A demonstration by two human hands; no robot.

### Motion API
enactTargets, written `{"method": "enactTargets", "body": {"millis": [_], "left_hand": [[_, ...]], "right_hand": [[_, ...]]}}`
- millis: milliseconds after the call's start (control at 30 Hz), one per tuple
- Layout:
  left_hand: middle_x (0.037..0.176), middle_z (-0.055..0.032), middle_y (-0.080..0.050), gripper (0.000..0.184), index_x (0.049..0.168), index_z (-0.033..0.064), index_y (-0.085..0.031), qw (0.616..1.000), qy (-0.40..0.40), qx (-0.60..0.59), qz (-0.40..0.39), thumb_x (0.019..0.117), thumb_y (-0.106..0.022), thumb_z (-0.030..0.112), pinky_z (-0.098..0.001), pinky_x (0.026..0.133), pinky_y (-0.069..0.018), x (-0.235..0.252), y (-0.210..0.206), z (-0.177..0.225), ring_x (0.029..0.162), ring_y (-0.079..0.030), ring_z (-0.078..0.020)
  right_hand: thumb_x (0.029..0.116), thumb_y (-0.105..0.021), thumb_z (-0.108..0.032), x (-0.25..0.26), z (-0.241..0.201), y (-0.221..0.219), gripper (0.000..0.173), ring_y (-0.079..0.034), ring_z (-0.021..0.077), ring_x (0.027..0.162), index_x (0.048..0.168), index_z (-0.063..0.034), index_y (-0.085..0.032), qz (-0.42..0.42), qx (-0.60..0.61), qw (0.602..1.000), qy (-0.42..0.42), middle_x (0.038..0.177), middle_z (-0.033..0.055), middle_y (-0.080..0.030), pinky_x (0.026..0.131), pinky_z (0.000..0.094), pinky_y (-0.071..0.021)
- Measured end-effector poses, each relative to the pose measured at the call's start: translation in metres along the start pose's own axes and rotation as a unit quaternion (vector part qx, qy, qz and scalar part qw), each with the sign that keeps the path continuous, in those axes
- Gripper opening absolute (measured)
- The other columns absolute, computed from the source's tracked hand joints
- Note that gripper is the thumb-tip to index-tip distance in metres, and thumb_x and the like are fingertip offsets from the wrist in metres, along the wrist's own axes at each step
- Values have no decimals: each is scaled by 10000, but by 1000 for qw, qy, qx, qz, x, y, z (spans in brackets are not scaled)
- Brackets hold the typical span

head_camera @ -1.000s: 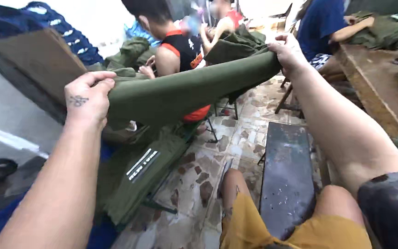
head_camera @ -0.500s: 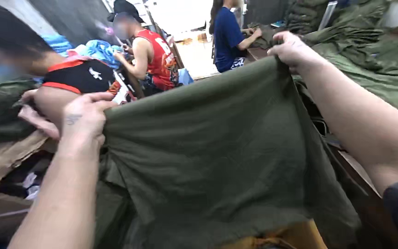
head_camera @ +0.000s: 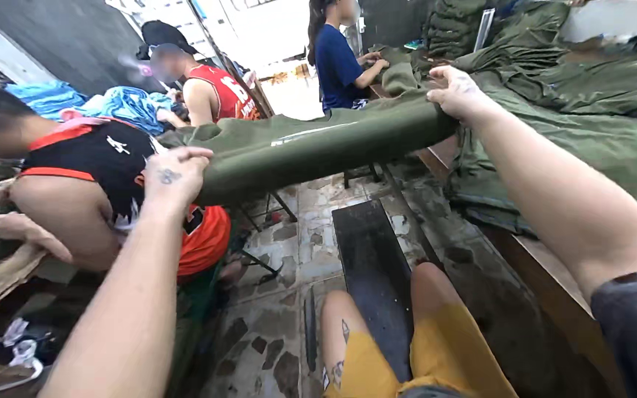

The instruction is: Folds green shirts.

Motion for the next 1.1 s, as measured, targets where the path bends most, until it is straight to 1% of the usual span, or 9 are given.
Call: {"method": "enactTargets", "body": {"millis": [167,367,467,667,767,833,967,1033,1100], "left_hand": [[1283,-243,-657,357,1323,15,-644,992,25,32,-122,1085,-454,200,-612,1049,-450,-147,-61,-61,1211,-623,-401],[1368,-284,-607,364,1371,-77,-582,909,290,-73,-289,1064,-437,57,-516,1137,-404,-456,-149,-127,1296,-585,-395],[1359,-298,-604,353,1331,-126,-586,911,334,-127,-205,1053,-442,35,-425,1133,-411,-474,-135,-125,1302,-582,-322],[1584,-322,-321,535,1529,-104,-312,871,376,-162,-272,1054,-460,93,-468,1223,-271,-485,-140,-110,1486,-333,-385],[1514,-292,-407,503,1495,-52,-338,815,499,-177,-235,1072,-487,178,-507,1116,-388,-458,-164,-133,1375,-440,-355],[1522,-175,-467,500,1531,50,-369,768,560,-211,-228,1117,-378,330,-475,1116,-409,-436,-178,-143,1366,-484,-250],[1363,-84,-596,495,1464,50,-433,782,505,-345,-118,1130,-234,356,-298,975,-525,-429,-217,-196,1182,-602,-70],[1533,-185,-456,480,1525,-28,-366,797,494,-323,-129,1132,-279,233,-359,1136,-380,-421,-221,-200,1382,-468,-188],[1547,-299,-390,441,1483,-121,-379,814,509,-247,-130,1115,-337,119,-411,1183,-300,-427,-216,-197,1424,-406,-313]], "right_hand": [[1076,-491,-231,-177,63,-27,490,-617,435,1232,1558,-175,-420,-12,-90,996,1,1435,212,-579,1007,676,-471],[1084,-470,-148,-465,209,-72,494,-503,443,1379,1561,-44,-397,-188,-87,917,-341,1513,262,-493,1157,594,-363],[1065,-522,-170,-468,201,-50,524,-552,437,1314,1562,-82,-380,-146,-70,913,-375,1471,276,-517,1092,606,-421],[1056,-557,-243,-494,239,-49,611,-427,390,1428,1585,-67,-306,-154,65,846,-506,1571,259,-389,1149,567,-371],[1097,-380,-463,-469,246,-66,671,-330,327,1509,1634,-97,-212,-149,138,823,-530,1652,188,-301,1216,557,-286],[1130,-214,-404,-438,232,-81,586,-376,215,1479,1617,-78,-237,-131,191,827,-512,1633,143,-346,1211,424,-312],[1124,-336,-328,-403,260,-108,484,-540,144,1295,1520,-60,-417,-23,307,818,-487,1460,115,-537,1074,346,-451],[1104,-401,-242,-394,263,-115,354,-610,111,1046,1346,-32,-550,-2,265,815,-515,1208,90,-634,897,313,-510],[1103,-409,-177,-395,260,-106,370,-558,214,1224,1359,44,-560,-1,169,839,-518,1354,194,-591,1048,401,-430]]}}
Point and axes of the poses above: each hand's wrist, its own x-axis towards the middle knuckle, its own y-axis out of the back of the hand, z = x × y, the point moved 7 cm from there along x, towards the middle knuckle
